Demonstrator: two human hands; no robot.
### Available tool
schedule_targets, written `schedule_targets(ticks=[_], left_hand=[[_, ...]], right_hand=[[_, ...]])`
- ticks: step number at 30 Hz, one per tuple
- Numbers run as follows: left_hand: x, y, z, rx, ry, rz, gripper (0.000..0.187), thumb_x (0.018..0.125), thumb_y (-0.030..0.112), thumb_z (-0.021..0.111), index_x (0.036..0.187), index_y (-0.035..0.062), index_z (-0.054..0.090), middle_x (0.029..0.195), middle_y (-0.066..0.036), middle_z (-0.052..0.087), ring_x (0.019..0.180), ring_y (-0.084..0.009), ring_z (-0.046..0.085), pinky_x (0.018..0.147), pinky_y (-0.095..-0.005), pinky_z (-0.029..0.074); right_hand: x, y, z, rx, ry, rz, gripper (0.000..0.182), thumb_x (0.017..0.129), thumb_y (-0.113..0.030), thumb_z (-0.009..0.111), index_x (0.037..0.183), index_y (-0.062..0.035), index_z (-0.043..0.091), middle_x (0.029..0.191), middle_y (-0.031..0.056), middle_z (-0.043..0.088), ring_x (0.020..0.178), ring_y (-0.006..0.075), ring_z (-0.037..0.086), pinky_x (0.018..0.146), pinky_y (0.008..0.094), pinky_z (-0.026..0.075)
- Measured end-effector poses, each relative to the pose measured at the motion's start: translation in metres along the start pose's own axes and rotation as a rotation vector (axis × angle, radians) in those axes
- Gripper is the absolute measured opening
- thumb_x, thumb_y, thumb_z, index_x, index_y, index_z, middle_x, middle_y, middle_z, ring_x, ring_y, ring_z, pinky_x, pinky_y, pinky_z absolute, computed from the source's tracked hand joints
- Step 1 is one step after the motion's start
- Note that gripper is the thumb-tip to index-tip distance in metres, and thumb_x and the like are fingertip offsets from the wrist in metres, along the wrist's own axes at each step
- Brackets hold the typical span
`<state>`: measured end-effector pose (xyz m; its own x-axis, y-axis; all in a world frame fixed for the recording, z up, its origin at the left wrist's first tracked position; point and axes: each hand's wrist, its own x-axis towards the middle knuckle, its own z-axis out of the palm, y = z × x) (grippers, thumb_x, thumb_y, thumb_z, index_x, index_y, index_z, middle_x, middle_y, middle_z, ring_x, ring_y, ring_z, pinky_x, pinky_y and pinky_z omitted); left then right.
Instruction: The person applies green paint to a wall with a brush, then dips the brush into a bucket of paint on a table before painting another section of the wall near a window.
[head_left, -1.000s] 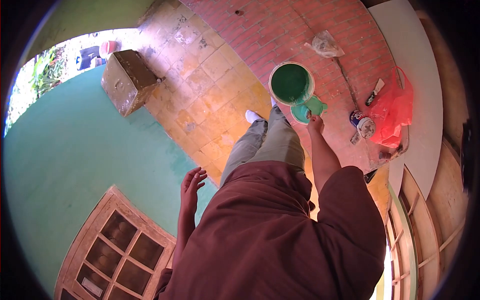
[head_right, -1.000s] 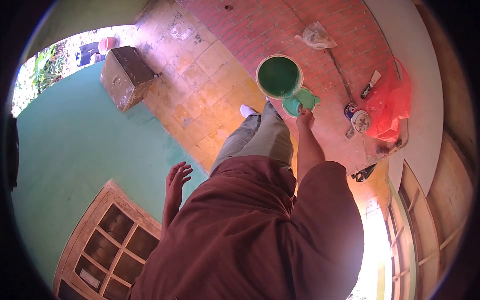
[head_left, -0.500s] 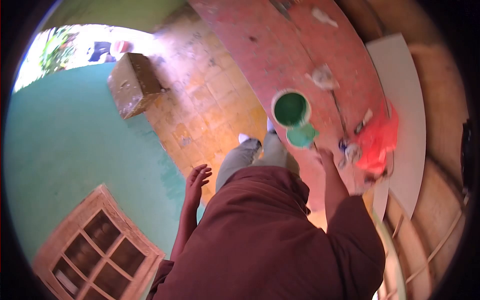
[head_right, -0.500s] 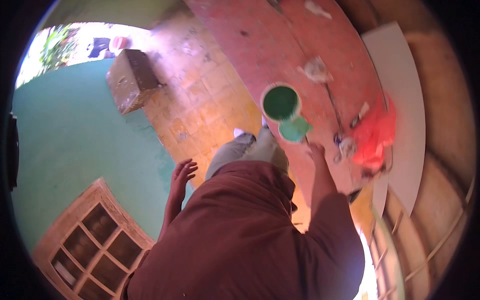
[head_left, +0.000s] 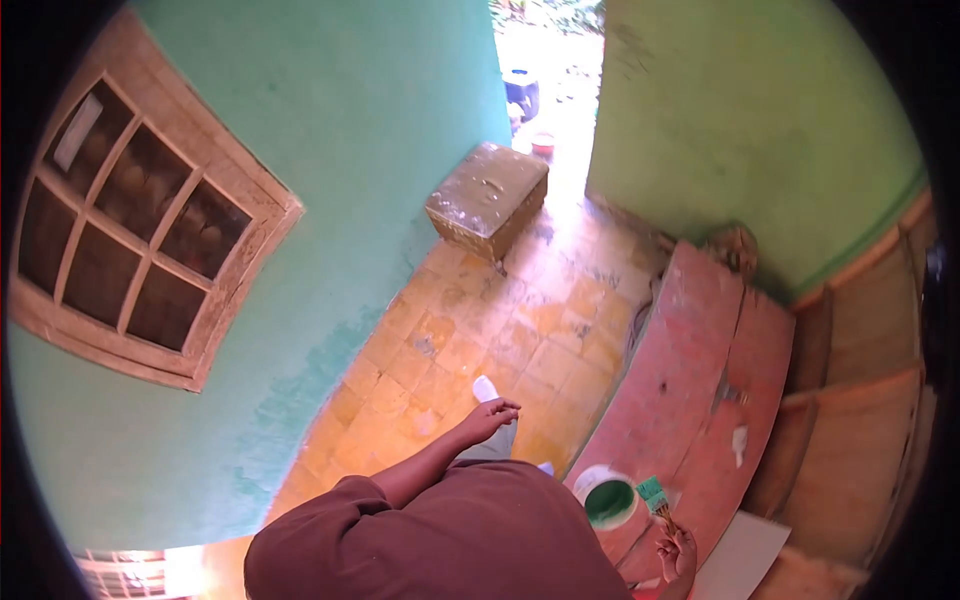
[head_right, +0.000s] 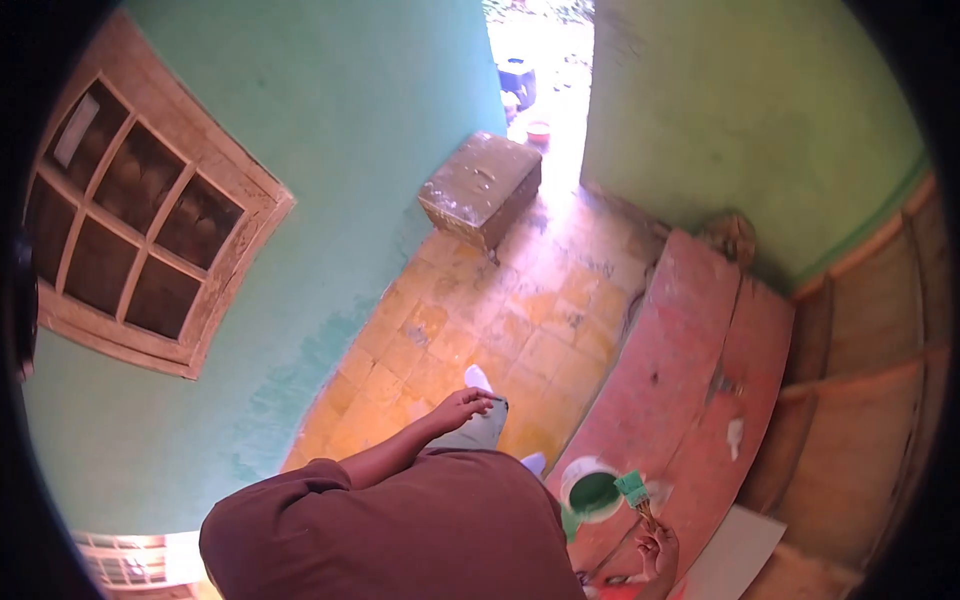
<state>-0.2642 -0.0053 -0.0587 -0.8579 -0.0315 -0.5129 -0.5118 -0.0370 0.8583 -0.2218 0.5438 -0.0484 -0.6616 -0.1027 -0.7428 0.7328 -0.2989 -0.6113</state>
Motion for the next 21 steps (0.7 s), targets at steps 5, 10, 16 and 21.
schedule_targets(ticks=[5,10,16,21], left_hand=[[0.032,0.022,-0.072,-0.111,0.166,0.029,0.035,0.091,0.026,0.056,0.115,0.0008,0.058,0.104,-0.010,0.063,0.097,-0.0162,0.059,0.084,-0.0300,0.048],[0.051,0.041,-0.169,-0.240,0.394,0.052,0.034,0.090,0.029,0.057,0.117,0.0075,0.059,0.102,-0.005,0.064,0.093,-0.0139,0.060,0.073,-0.0273,0.046],[0.057,0.041,-0.279,-0.277,0.569,0.088,0.029,0.091,0.031,0.055,0.115,0.0133,0.059,0.100,0.000,0.064,0.088,-0.0105,0.059,0.069,-0.0268,0.043],[0.066,0.042,-0.321,-0.401,0.710,0.089,0.030,0.091,0.034,0.056,0.113,0.0143,0.059,0.100,0.001,0.064,0.087,-0.0093,0.059,0.072,-0.0278,0.042]], right_hand=[[0.094,-0.081,0.162,0.050,-0.219,-0.180,0.035,0.089,-0.022,0.060,0.120,-0.0095,0.049,0.098,0.0084,0.067,0.072,0.0186,0.066,0.059,0.0302,0.051],[0.168,-0.136,0.361,0.056,-0.453,-0.240,0.033,0.090,-0.017,0.058,0.120,-0.0059,0.051,0.099,0.0118,0.065,0.075,0.0217,0.066,0.064,0.0313,0.052],[0.219,-0.168,0.559,-0.025,-0.694,-0.271,0.029,0.092,-0.017,0.055,0.118,-0.0036,0.053,0.097,0.0140,0.065,0.075,0.0242,0.067,0.064,0.0323,0.053],[0.247,-0.175,0.670,-0.133,-0.828,-0.247,0.025,0.093,-0.018,0.052,0.112,-0.0026,0.056,0.094,0.0133,0.064,0.078,0.0240,0.066,0.065,0.0312,0.051]])
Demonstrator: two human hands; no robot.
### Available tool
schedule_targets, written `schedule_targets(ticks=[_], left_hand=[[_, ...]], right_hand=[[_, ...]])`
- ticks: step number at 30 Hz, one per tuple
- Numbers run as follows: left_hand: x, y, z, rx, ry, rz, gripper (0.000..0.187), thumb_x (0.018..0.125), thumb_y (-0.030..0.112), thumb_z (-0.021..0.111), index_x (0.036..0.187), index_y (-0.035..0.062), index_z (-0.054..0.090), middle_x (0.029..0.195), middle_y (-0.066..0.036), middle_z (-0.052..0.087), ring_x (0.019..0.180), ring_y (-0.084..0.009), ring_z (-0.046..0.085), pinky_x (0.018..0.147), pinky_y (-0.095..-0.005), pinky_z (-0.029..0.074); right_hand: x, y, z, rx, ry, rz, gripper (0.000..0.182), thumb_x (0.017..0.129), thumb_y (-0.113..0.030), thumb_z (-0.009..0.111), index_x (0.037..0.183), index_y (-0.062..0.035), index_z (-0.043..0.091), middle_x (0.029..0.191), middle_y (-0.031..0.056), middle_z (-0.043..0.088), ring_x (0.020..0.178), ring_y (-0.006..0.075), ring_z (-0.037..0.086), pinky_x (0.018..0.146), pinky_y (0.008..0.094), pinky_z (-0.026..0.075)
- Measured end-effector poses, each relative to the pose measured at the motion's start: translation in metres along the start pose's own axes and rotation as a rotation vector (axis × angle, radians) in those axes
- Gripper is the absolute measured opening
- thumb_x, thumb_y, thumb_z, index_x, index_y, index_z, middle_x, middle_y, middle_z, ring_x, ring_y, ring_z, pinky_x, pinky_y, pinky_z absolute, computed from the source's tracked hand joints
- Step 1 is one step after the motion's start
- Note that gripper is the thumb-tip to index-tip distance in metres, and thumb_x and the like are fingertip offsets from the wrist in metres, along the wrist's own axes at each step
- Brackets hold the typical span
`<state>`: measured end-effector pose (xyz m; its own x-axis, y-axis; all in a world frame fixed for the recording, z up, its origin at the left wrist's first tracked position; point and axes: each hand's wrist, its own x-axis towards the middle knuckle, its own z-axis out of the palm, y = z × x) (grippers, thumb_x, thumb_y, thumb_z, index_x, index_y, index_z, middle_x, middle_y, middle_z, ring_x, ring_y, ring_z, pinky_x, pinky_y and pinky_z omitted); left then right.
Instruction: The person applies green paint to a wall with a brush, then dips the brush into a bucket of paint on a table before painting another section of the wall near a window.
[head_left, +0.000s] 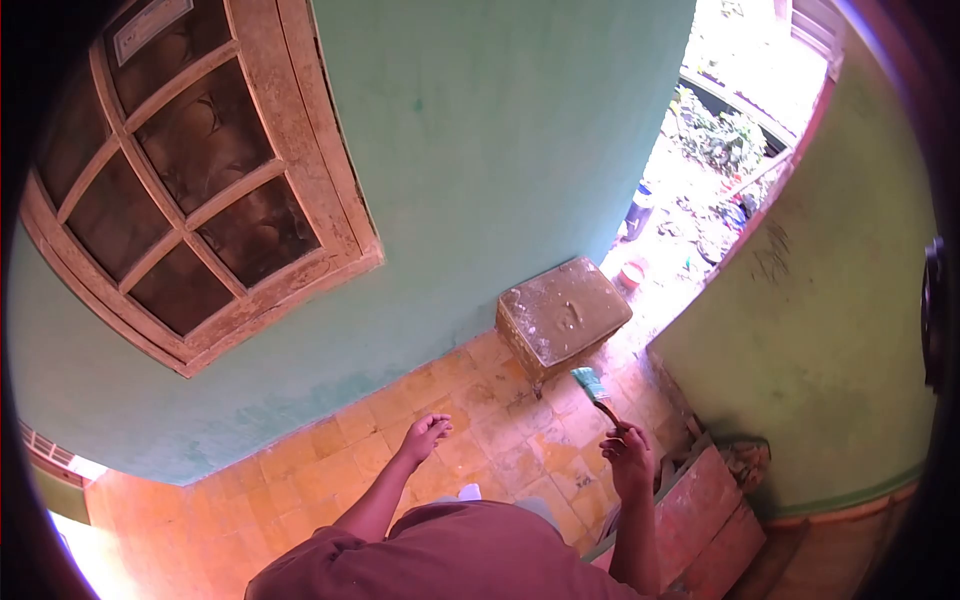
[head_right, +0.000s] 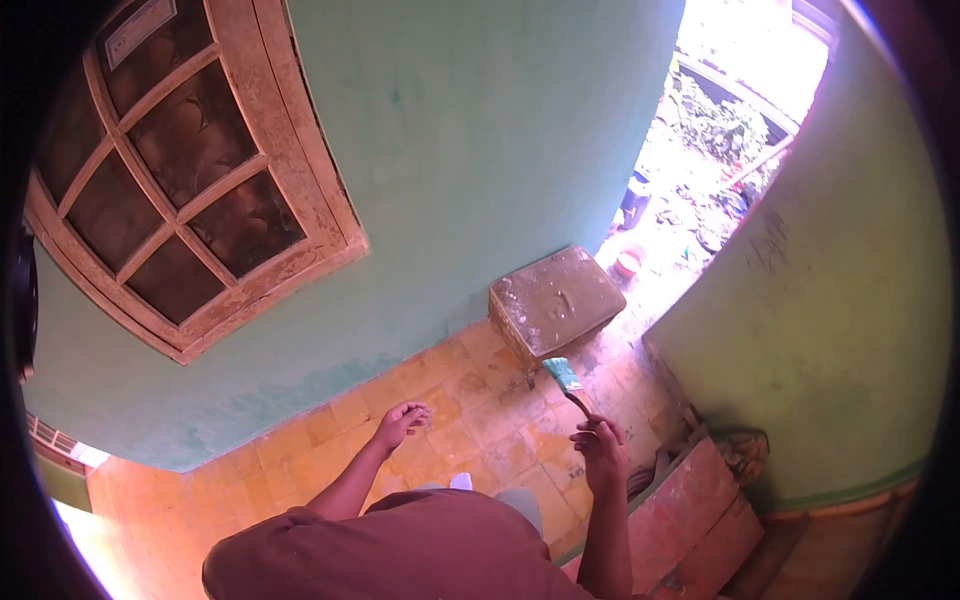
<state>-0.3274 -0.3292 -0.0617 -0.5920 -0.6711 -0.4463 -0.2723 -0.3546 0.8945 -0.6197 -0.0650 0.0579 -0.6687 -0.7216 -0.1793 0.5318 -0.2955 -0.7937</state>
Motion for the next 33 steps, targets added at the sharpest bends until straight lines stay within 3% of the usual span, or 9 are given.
schedule_targets(ticks=[7,10,15,17,19,20,26,28,33], left_hand=[[0.064,0.002,0.013,-0.121,0.086,0.013,0.026,0.094,0.028,0.052,0.114,0.0117,0.056,0.103,-0.001,0.064,0.090,-0.0091,0.059,0.071,-0.0249,0.043],[0.078,0.035,0.032,-0.153,0.226,-0.011,0.027,0.095,0.027,0.051,0.114,0.0092,0.055,0.102,-0.002,0.064,0.090,-0.0089,0.059,0.068,-0.0213,0.043],[0.113,0.054,0.057,-0.278,0.335,0.034,0.030,0.092,0.034,0.054,0.114,0.0135,0.058,0.102,0.001,0.064,0.087,-0.0083,0.059,0.071,-0.0243,0.042],[0.123,0.062,0.067,-0.311,0.372,0.041,0.029,0.092,0.033,0.054,0.113,0.0135,0.058,0.101,0.001,0.064,0.088,-0.0083,0.059,0.070,-0.0240,0.042],[0.121,0.072,0.076,-0.354,0.490,0.043,0.030,0.092,0.034,0.055,0.113,0.0130,0.058,0.101,0.001,0.064,0.089,-0.0087,0.059,0.070,-0.0233,0.041],[0.119,0.071,0.079,-0.357,0.507,0.033,0.030,0.092,0.034,0.055,0.113,0.0130,0.058,0.101,0.001,0.064,0.089,-0.0087,0.059,0.070,-0.0233,0.041],[0.126,0.069,0.076,-0.437,0.574,-0.009,0.031,0.092,0.034,0.055,0.112,0.0114,0.058,0.103,-0.001,0.063,0.091,-0.0105,0.058,0.069,-0.0226,0.041],[0.133,0.074,0.067,-0.367,0.582,-0.034,0.031,0.094,0.032,0.050,0.117,0.0106,0.055,0.105,-0.003,0.063,0.095,-0.0145,0.060,0.078,-0.0280,0.044],[0.164,0.099,0.030,-0.383,0.544,0.056,0.032,0.094,0.032,0.051,0.117,0.0110,0.055,0.107,-0.003,0.062,0.096,-0.0134,0.059,0.076,-0.0268,0.043]], right_hand=[[0.135,0.003,0.058,-0.057,-0.128,0.138,0.024,0.091,-0.025,0.050,0.104,-0.0053,0.056,0.091,0.0102,0.063,0.084,0.0236,0.064,0.068,0.0328,0.048],[0.198,-0.002,0.077,-0.074,-0.254,0.205,0.026,0.091,-0.023,0.051,0.110,-0.0060,0.055,0.093,0.0106,0.062,0.084,0.0233,0.064,0.068,0.0325,0.048],[0.274,-0.016,0.131,-0.101,-0.446,0.420,0.045,0.090,-0.008,0.047,0.135,-0.0080,0.040,0.100,0.0116,0.061,0.082,0.0223,0.063,0.066,0.0322,0.047],[0.307,-0.020,0.152,-0.115,-0.414,0.538,0.053,0.088,-0.001,0.046,0.139,-0.0097,0.034,0.095,0.0097,0.059,0.076,0.0211,0.062,0.063,0.0309,0.046],[0.340,-0.012,0.165,-0.069,-0.577,0.740,0.057,0.086,0.000,0.048,0.139,-0.0117,0.034,0.088,0.0074,0.056,0.072,0.0194,0.060,0.057,0.0288,0.045],[0.350,-0.008,0.177,-0.102,-0.546,0.746,0.054,0.084,-0.001,0.048,0.136,-0.0110,0.037,0.085,0.0060,0.054,0.064,0.0177,0.057,0.049,0.0271,0.040],[0.391,0.008,0.253,-0.138,-0.568,0.755,0.031,0.085,-0.007,0.047,0.115,-0.0143,0.048,0.077,0.0017,0.048,0.051,0.0101,0.041,0.043,0.0237,0.028],[0.399,0.016,0.280,-0.161,-0.549,0.742,0.026,0.087,-0.009,0.047,0.112,-0.0138,0.047,0.076,0.0016,0.048,0.050,0.0098,0.040,0.043,0.0239,0.028],[0.416,0.027,0.342,-0.185,-0.517,0.669,0.008,0.089,-0.014,0.045,0.097,-0.0128,0.044,0.074,0.0015,0.046,0.046,0.0100,0.039,0.038,0.0245,0.026]])
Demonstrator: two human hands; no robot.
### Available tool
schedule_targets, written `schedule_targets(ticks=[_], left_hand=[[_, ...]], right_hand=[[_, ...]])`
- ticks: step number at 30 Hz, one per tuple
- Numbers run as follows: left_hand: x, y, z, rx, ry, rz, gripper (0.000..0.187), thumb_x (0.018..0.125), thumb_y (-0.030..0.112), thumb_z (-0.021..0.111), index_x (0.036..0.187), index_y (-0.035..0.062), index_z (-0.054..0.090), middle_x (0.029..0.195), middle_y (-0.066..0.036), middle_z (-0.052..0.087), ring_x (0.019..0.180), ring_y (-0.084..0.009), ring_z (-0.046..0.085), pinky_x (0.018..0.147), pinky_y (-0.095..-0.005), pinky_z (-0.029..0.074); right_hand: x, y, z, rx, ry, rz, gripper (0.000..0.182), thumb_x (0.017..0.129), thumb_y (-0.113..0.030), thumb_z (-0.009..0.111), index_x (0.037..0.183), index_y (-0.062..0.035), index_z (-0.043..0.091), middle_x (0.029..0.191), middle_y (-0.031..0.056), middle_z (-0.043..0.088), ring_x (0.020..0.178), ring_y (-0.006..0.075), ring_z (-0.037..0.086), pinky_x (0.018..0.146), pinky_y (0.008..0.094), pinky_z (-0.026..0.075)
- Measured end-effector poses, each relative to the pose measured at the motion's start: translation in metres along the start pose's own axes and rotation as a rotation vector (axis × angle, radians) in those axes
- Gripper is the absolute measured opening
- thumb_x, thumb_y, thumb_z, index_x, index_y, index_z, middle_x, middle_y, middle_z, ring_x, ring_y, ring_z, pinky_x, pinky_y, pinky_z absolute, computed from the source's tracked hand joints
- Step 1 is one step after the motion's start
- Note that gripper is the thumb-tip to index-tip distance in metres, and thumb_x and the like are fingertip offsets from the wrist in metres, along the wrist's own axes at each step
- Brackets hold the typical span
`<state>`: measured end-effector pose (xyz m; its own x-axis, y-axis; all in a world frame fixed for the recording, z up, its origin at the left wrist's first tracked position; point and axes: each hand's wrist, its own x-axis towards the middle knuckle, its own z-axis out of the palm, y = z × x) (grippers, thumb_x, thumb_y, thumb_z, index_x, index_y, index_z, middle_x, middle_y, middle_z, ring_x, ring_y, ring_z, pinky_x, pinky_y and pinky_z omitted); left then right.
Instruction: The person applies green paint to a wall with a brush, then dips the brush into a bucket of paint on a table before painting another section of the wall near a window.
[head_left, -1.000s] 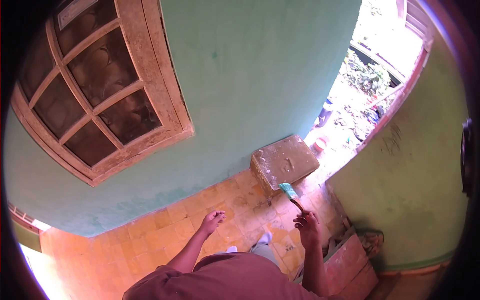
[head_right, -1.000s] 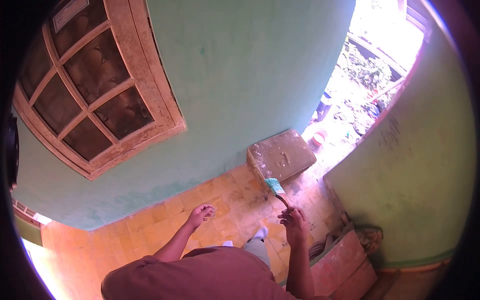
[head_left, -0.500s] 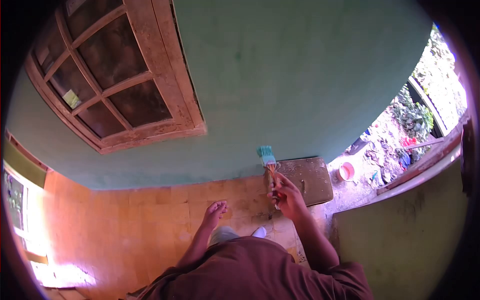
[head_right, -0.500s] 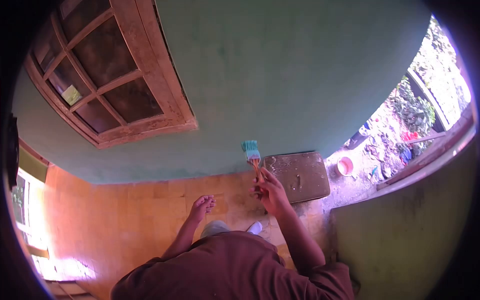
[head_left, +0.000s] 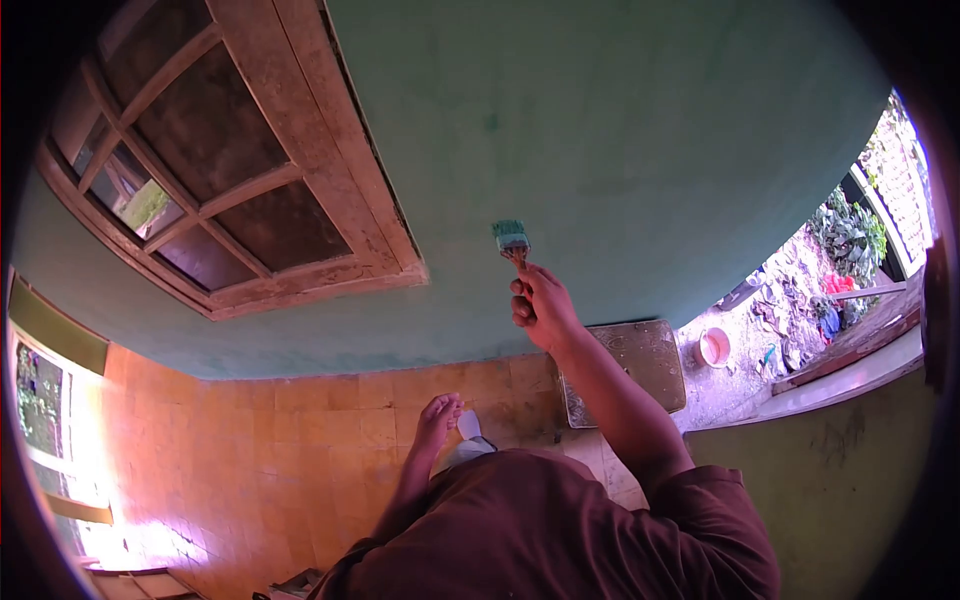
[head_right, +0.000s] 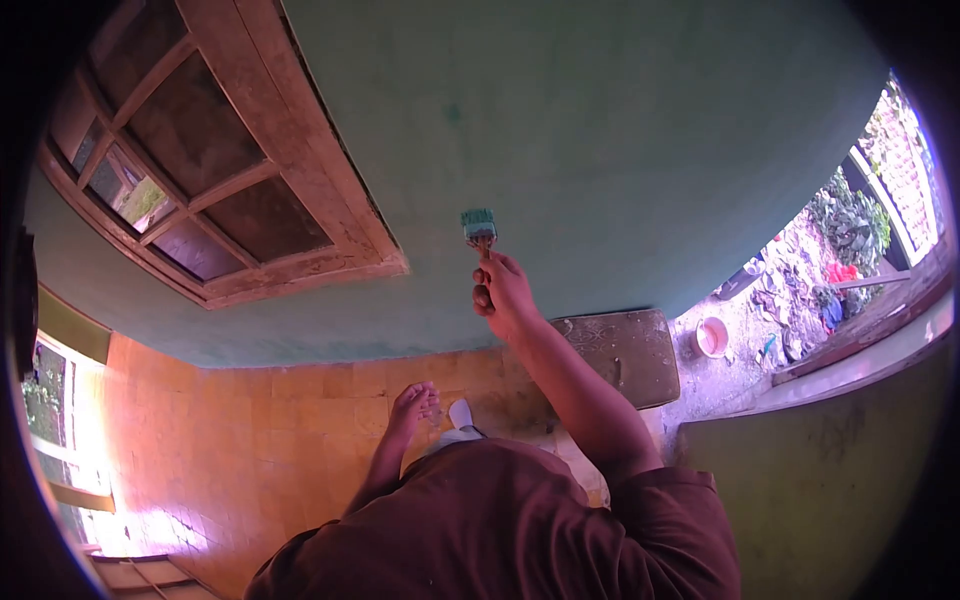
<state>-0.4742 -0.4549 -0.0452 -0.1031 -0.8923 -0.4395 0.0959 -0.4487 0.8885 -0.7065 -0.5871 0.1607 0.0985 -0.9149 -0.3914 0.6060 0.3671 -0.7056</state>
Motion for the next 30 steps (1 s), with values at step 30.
schedule_targets(ticks=[30], left_hand=[[0.149,0.083,-0.075,0.076,-0.219,-0.027,0.028,0.093,0.032,0.053,0.112,0.0117,0.057,0.103,0.000,0.062,0.092,-0.0101,0.057,0.074,-0.0242,0.041]], right_hand=[[0.075,0.077,-0.019,0.045,0.218,-0.145,0.025,0.097,-0.027,0.045,0.117,-0.0127,0.050,0.069,-0.0019,0.044,0.044,0.0055,0.030,0.037,0.0210,0.023]])
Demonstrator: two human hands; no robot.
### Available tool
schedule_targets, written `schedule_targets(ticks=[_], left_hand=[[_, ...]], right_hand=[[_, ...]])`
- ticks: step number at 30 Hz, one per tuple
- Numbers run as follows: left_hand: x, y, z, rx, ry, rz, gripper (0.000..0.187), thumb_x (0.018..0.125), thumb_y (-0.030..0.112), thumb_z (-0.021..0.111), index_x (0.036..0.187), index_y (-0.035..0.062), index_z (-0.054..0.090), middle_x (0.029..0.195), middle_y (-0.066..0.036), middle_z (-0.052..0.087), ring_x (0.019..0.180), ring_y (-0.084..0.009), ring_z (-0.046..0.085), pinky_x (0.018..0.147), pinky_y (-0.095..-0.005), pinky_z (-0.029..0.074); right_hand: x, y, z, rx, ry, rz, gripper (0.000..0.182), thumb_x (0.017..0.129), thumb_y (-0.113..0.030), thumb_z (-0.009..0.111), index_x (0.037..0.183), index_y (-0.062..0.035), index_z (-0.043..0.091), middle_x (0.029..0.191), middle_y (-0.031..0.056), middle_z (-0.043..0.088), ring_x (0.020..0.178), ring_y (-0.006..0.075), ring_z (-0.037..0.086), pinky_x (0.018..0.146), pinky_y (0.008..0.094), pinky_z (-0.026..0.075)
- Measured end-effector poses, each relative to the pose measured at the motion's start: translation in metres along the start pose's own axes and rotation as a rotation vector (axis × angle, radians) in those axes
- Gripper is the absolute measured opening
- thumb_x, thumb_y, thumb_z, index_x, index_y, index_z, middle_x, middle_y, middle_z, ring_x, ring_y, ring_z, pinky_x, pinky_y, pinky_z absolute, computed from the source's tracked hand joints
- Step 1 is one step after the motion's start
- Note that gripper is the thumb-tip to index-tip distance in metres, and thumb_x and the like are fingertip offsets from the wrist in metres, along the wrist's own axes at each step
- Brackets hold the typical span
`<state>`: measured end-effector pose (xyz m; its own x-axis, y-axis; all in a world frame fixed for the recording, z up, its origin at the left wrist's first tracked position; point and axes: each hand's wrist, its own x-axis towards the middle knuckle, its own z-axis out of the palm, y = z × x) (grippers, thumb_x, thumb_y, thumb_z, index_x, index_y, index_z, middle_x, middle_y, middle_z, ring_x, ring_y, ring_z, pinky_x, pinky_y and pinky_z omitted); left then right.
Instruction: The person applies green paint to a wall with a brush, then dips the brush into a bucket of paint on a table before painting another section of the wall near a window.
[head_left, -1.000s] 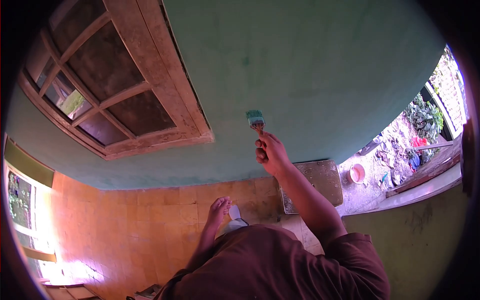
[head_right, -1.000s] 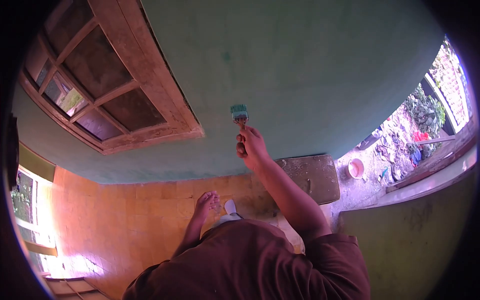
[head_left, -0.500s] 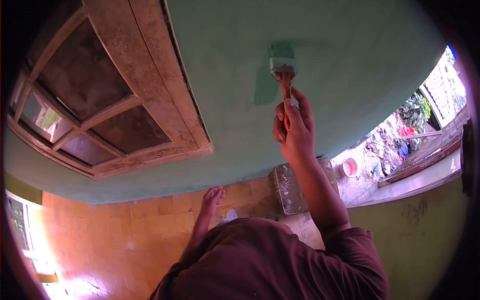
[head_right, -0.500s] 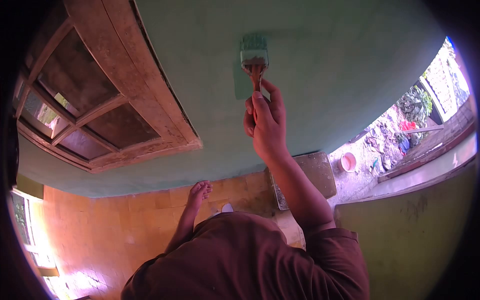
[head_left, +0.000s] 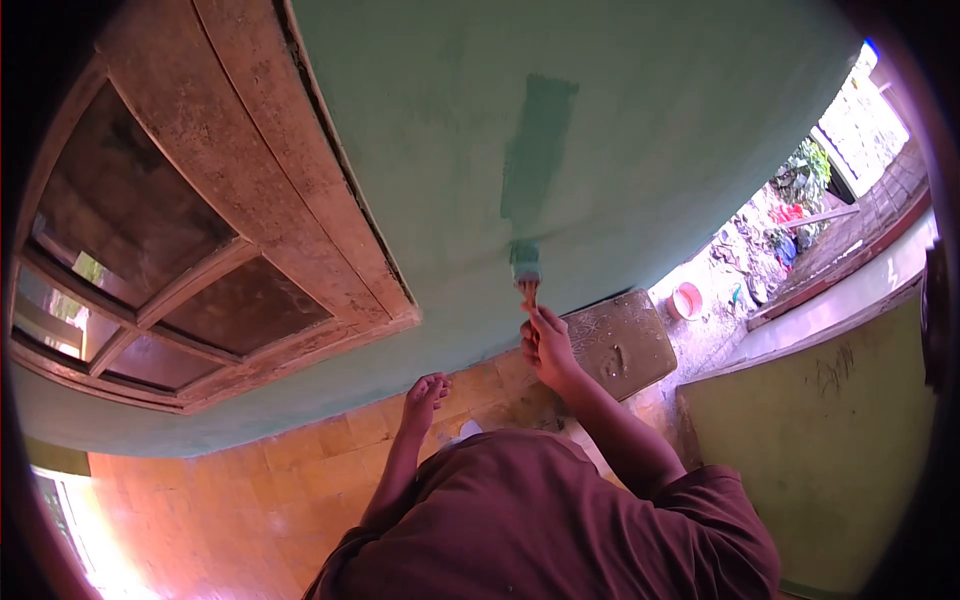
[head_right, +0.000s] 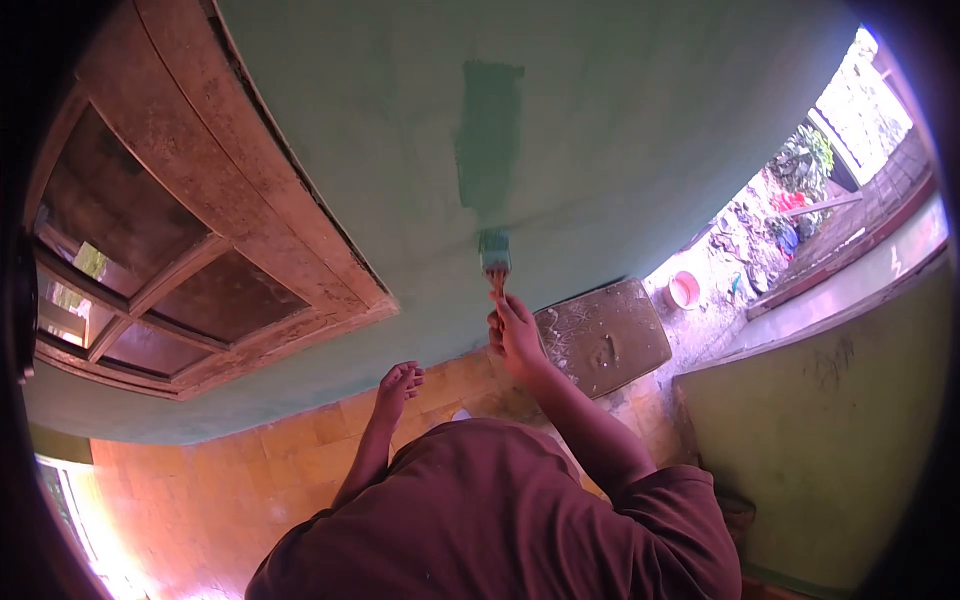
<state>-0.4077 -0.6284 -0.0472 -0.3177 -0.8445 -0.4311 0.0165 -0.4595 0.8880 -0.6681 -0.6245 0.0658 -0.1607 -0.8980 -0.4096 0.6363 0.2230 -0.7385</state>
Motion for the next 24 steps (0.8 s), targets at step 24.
schedule_targets(ticks=[24], left_hand=[[-0.004,0.002,-0.015,0.031,0.009,0.004,0.026,0.093,0.030,0.051,0.112,0.0126,0.057,0.105,0.001,0.063,0.093,-0.0099,0.059,0.074,-0.0257,0.042]], right_hand=[[0.005,-0.017,0.022,-0.029,-0.073,-0.124,0.029,0.099,-0.032,0.043,0.113,-0.0082,0.053,0.059,-0.0039,0.037,0.040,0.0043,0.026,0.036,0.0206,0.020]])
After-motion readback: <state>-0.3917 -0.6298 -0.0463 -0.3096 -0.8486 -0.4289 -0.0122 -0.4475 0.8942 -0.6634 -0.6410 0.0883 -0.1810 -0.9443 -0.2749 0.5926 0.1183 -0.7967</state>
